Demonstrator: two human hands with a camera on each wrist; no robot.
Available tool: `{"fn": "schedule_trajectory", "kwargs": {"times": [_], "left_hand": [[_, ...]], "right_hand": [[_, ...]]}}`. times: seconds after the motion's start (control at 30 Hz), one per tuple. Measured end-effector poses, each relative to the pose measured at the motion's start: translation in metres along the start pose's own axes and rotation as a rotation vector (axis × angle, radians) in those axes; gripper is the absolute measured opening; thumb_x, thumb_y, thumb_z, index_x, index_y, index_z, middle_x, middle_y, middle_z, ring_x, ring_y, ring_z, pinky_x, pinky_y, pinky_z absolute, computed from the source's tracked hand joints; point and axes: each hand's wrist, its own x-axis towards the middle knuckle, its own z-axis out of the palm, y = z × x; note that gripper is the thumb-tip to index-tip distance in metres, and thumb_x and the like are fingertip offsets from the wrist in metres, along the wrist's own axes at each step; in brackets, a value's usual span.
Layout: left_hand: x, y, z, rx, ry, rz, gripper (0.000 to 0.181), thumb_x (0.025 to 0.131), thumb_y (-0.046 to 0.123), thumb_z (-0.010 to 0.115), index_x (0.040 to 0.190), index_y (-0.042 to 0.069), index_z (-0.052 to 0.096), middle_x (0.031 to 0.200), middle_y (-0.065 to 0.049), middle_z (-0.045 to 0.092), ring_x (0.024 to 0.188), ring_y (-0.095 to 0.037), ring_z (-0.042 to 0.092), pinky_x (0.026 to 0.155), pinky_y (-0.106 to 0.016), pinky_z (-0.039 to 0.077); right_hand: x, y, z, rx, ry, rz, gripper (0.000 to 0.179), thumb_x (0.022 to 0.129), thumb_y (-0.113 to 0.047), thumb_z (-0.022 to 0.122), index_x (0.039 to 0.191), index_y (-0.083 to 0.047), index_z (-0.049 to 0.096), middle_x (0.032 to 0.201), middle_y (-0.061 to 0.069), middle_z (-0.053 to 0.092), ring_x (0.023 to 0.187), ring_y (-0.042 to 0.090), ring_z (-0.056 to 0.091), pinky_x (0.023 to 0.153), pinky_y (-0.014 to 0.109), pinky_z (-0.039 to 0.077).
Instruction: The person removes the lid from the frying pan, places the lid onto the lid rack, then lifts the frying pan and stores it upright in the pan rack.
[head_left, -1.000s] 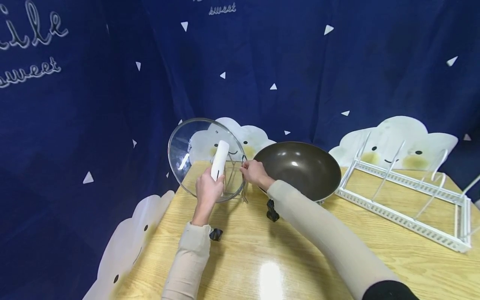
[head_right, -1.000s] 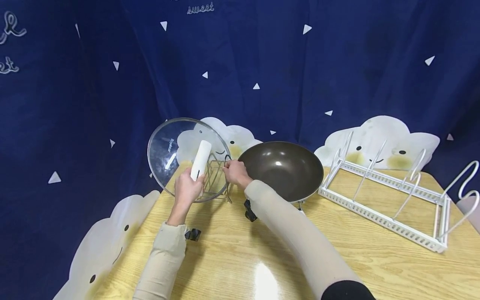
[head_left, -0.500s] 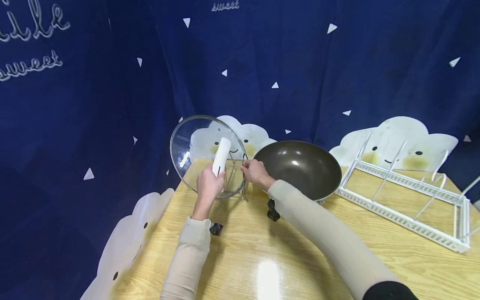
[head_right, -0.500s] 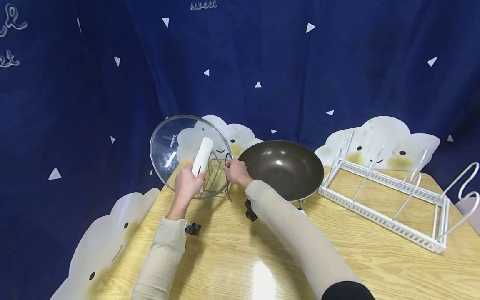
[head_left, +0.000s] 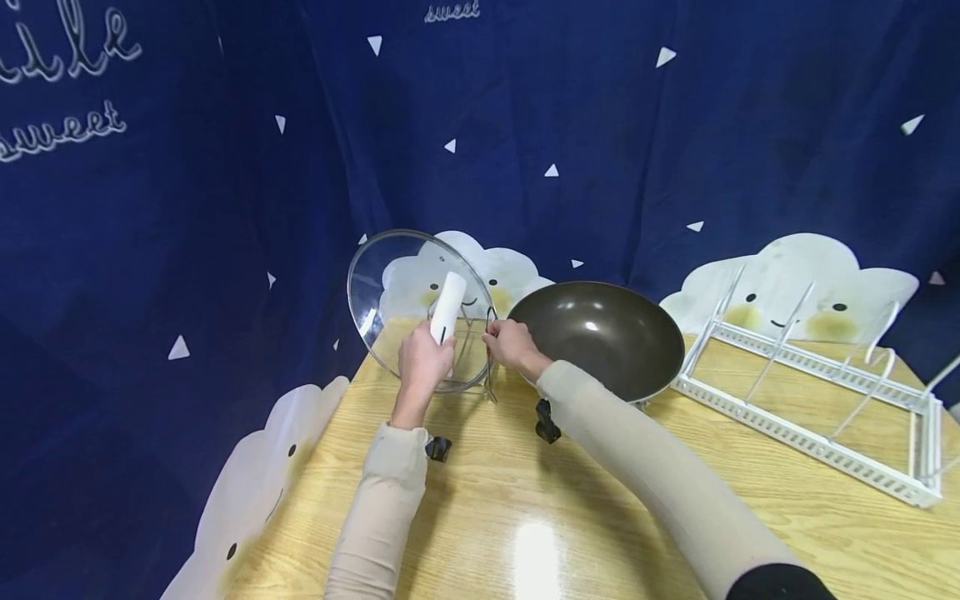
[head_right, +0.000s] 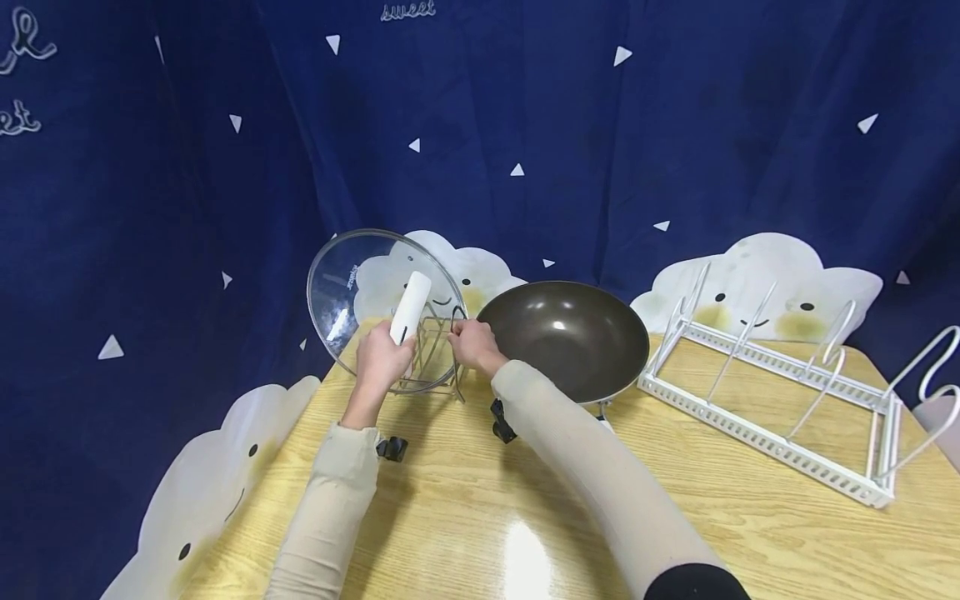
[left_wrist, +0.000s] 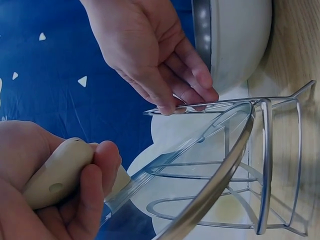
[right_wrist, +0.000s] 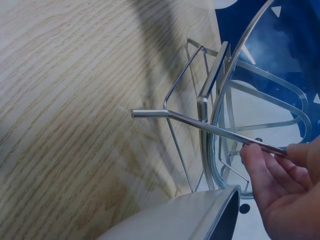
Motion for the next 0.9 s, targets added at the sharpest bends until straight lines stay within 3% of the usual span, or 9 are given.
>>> {"fn": "schedule_trajectory", "kwargs": {"times": [0.47,0.9], "left_hand": [[0.011,0.007,0.003,0.006,-0.02,-0.002,0.03,0.083,0.02,0.068,0.102,-0.003,0.061,0.084,-0.017,0.064,0.072,-0.033,0.061,0.061,-0.041,0.05],[0.012,0.005,0.015,-0.032,0.02,-0.006,0.03,0.083,0.02,0.071,0.1,-0.002,0.06,0.082,-0.017,0.064,0.071,-0.033,0.062,0.06,-0.041,0.051]], "right_hand": [[0.002,0.0,0.001,-0.016,0.022,-0.024,0.022,0.097,-0.019,0.054,0.08,-0.006,0.062,0.067,0.0,0.061,0.059,0.017,0.053,0.05,0.026,0.041],[0.004,0.0,0.001,-0.104,0.033,-0.032,0.024,0.097,-0.021,0.053,0.079,-0.008,0.062,0.066,-0.001,0.063,0.063,0.018,0.056,0.056,0.027,0.044]]}}
